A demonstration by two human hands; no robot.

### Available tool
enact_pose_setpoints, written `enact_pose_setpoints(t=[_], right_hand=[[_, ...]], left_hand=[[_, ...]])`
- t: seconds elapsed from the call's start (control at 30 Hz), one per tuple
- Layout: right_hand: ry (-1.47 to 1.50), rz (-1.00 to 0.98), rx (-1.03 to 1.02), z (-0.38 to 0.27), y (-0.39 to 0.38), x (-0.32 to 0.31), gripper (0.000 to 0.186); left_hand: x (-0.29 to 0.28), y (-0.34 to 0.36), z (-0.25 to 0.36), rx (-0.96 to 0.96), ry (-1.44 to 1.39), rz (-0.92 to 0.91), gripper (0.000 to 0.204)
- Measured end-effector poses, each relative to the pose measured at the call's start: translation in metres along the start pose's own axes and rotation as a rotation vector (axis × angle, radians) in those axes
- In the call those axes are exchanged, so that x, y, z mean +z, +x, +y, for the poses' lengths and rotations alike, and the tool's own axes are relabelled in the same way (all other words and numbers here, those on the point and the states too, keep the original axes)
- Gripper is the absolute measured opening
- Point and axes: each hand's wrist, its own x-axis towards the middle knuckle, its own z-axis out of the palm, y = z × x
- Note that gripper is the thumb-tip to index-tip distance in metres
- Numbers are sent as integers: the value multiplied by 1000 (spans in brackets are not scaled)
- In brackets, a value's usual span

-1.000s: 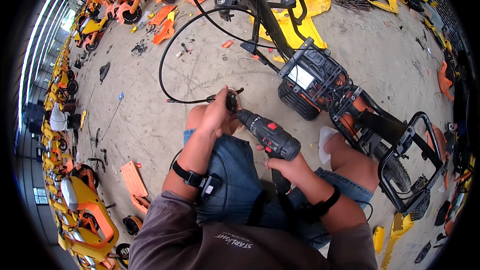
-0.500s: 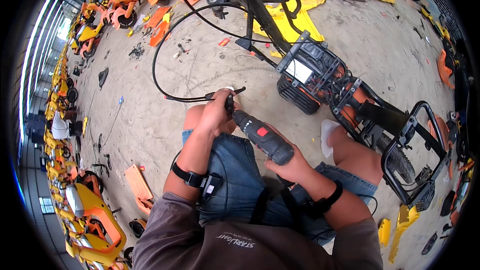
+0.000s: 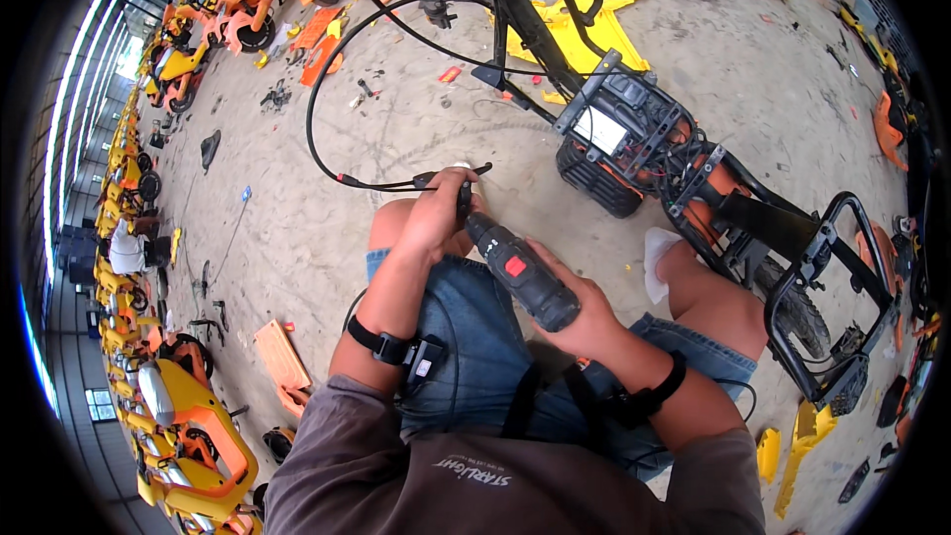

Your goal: The person manipulates a small black plastic component with wires, fitting pieces together by hand and securing them with a drill while sitting in a large service bay containing several scooters.

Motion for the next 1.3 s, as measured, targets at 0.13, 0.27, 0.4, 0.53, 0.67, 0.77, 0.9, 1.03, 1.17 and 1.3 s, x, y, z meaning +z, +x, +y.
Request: enact_pose_setpoints(t=[0.13,0.27,0.4,0.53,0.67,0.77,0.9,1.03,1.17,1.3], right_hand=[[-5,-9,29,1,1,-2,89],[117,-19,66,6,-3,5,85],[155,20,-27,13,0,8,85],[52,8,-6,11,-1,6,86],[-153,-15,2,2,6,0,82],[-255,-23,-35,-8,7,-6,80],[-124,-11,-50,4,4,0,84],[51,-19,-54,5,3,1,86],[107,-7,-76,3,1,5,86],[103,12,-105,6,0,8,87]], left_hand=[[6,-6,-1,84,137,8,28],[-8,-5,-8,190,324,16,33],[-8,12,-14,122,261,19,37],[-10,10,-16,127,229,28,37],[-19,32,-42,127,104,39,35],[-14,33,-39,187,157,66,36],[2,27,-34,206,-30,84,31],[13,21,-31,211,-129,93,22],[21,15,-24,178,-187,110,16],[21,15,-24,190,-181,112,16]])
